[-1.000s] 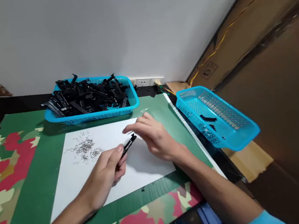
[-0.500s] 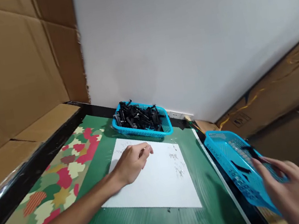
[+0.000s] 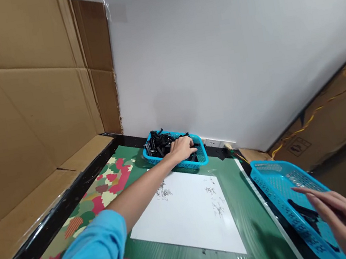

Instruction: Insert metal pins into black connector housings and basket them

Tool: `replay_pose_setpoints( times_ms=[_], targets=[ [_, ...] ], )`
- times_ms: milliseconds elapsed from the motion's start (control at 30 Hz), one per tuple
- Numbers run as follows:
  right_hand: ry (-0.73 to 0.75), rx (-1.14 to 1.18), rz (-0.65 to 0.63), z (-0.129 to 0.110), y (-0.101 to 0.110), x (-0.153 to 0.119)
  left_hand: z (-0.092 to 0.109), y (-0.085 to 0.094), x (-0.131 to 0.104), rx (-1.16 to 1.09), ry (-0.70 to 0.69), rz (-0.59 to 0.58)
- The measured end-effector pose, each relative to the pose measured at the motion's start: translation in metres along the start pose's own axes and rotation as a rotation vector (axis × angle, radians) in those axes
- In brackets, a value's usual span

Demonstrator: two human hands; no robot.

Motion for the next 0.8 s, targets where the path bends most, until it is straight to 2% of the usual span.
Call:
replay_pose_setpoints(
  times_ms=[100, 167, 233, 367, 433, 533, 600, 667, 733, 800],
  targets=[
    [0.036, 0.138, -0.127, -0.050, -0.018, 0.003, 0.006, -0.013, 0.010, 0.020, -0.014, -0.056],
    [0.068, 0.191, -0.187, -0.069, -0.030, 0.006, 0.008, -0.013, 0.013, -0.007, -0.017, -0.056],
    [0.096, 0.227, -0.241, -0.079, -0.043, 0.011, 0.008, -0.006, 0.016, -0.069, -0.019, -0.029],
    [0.114, 0.267, -0.335, -0.092, -0.070, 0.022, 0.007, 0.022, 0.010, -0.293, -0.024, 0.058],
    [0.126, 0.313, -0.379, -0.105, -0.085, 0.028, 0.006, 0.035, -0.008, -0.438, -0.019, 0.058],
    [0.200, 0.396, -0.480, -0.134, -0.109, 0.034, 0.000, 0.043, -0.056, -0.664, 0.000, -0.096],
    [0.236, 0.410, -0.507, -0.153, -0.127, 0.035, -0.007, 0.043, -0.094, -0.797, 0.045, -0.242],
    [0.234, 0.447, -0.463, -0.168, -0.143, 0.034, -0.016, 0.040, -0.128, -0.909, 0.122, -0.350],
    [0.219, 0.518, -0.422, -0.180, -0.157, 0.031, -0.025, 0.035, -0.150, -1.010, 0.201, -0.392],
    [0.204, 0.587, -0.431, -0.188, -0.168, 0.025, -0.034, 0.029, -0.160, -1.095, 0.264, -0.420]
  ],
)
Point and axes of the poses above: each hand's wrist, its own x-axis towards the middle knuckle, its own y-axis out of the back of the hand, z = x × y, the point moved 3 cm from there along x, towards the middle knuckle, and after that the axes turned 5 degrees about z, right-handed, at the moved point
